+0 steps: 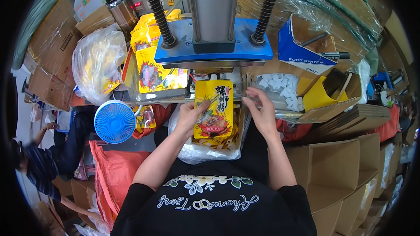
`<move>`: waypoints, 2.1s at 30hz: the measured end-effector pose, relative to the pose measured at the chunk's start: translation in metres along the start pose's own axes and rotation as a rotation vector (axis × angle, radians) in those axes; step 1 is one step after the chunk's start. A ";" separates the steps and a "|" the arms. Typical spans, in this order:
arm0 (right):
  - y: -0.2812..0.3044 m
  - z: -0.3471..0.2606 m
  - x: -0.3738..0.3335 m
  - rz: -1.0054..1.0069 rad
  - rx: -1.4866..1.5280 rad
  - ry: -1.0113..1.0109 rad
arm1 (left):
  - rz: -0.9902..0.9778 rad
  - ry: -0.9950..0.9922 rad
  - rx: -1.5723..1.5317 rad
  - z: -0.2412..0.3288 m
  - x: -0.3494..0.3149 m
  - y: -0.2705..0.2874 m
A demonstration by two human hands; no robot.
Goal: Sealing yellow product packets into clear plastic bags using a heat-sealing machine.
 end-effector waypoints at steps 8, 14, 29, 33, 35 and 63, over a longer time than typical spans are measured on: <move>0.039 0.036 0.005 0.161 -0.068 -0.083 | 0.034 0.083 -0.110 0.016 0.008 -0.005; 0.036 0.040 0.038 0.168 -0.313 0.015 | 0.421 -0.932 1.182 0.073 0.015 0.056; 0.022 -0.006 0.012 0.033 -0.074 -0.045 | 0.090 -0.470 0.431 0.053 -0.055 0.051; -0.003 -0.054 0.009 -0.244 -0.105 0.105 | -0.018 -0.152 0.197 0.002 -0.057 0.036; -0.007 -0.068 0.007 -0.283 -0.118 0.149 | 0.024 -0.084 0.282 -0.010 -0.056 0.036; -0.019 -0.025 0.025 -0.299 0.154 -0.099 | -0.239 -0.051 0.454 0.006 -0.032 0.002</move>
Point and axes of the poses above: each hand's wrist, its own x-axis towards the middle knuckle, its own y-axis out of the back of the hand, z = x × y, the point moved 1 cm from there along x, towards the middle knuckle, and after that the axes turned 1 degree about -z, right-handed, at the moved point
